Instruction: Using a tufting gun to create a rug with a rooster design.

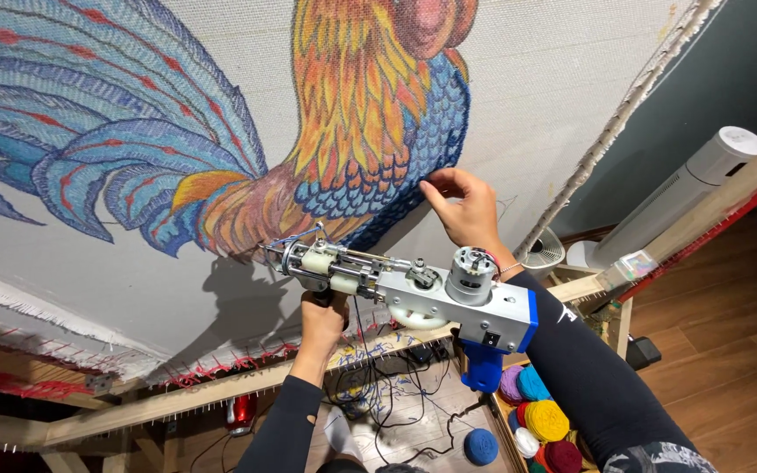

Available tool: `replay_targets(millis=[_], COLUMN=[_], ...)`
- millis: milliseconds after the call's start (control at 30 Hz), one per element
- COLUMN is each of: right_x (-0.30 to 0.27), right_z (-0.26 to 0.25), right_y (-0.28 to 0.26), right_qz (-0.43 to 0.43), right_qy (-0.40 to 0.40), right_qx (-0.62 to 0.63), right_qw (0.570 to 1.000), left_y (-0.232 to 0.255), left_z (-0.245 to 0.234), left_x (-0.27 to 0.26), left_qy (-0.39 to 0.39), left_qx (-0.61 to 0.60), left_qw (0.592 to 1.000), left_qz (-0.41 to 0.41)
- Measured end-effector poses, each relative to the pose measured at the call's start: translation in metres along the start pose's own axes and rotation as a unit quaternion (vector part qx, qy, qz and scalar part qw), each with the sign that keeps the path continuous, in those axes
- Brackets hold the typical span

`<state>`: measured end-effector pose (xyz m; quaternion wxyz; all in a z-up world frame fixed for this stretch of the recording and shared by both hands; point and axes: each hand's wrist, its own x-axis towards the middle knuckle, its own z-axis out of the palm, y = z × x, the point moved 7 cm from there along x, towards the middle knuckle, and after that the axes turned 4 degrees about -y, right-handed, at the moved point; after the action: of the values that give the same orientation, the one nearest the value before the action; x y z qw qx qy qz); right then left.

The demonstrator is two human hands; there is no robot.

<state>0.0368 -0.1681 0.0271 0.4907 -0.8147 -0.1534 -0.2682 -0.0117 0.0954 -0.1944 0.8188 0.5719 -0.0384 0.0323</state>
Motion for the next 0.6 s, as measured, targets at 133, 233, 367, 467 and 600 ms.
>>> replay_targets(millis=[133,233,367,467,600], right_x=[-0.001,-0.002,-0.006,-0.010,-0.016], right_z=[0.003,0.004,0.006,0.007,0.009], right_y=[-0.008,-0.008,0.001,0.032,0.049], right_qz=[-0.011,-0.015,-0.022,-0.011,0.007], right_qy=[0.014,0.028,0.035,0.037,-0.007], right_qx=[-0.025,-0.010,-0.018,0.044,0.206], right_qw=[1.000,0.999,0.999,0.998,0.978], left_y=[0.001,0.007,0.005,-0.001,0.000], left_z=[-0.007,-0.002,0.002,-0.001,0.000], left_x=[0.000,-0.003,-0.005,-0.005,-0.010], left_qy=[0.010,-0.011,-0.005,-0.003,0.001], left_qx=[0.008,-0.021,-0.010,0.005,0.022], left_qw=[1.000,1.000,1.000,1.000,1.000], left_qz=[-0.005,0.000,-0.012,-0.009,-0.006])
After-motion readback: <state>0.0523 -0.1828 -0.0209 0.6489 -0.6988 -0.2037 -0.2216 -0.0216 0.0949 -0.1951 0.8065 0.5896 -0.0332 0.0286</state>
